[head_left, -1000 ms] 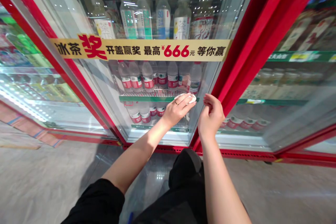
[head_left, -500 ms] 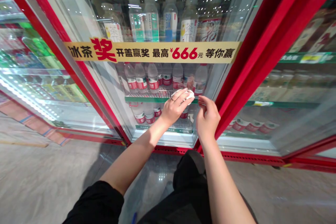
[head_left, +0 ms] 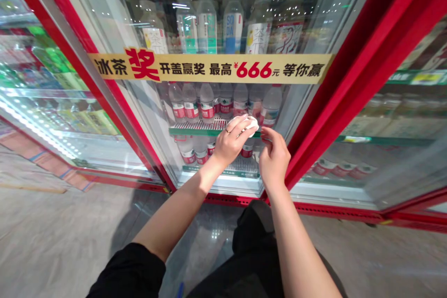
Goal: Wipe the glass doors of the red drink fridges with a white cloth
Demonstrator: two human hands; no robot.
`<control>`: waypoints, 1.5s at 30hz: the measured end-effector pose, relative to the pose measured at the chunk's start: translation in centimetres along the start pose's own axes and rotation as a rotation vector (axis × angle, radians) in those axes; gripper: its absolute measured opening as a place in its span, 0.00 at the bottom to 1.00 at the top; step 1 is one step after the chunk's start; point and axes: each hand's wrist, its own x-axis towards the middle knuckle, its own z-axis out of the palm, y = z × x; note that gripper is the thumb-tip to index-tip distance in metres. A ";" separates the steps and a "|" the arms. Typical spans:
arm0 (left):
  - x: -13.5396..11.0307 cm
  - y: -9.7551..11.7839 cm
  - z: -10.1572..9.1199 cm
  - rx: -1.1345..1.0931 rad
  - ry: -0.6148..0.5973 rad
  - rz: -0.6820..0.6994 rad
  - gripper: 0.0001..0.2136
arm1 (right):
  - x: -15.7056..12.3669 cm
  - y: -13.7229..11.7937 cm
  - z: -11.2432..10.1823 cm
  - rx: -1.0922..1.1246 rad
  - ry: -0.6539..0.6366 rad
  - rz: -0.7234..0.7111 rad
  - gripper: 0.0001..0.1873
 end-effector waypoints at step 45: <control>-4.7 -4.3 -6.3 0.086 0.003 0.036 0.13 | -1.7 -1.5 2.9 0.032 -0.214 -0.039 0.29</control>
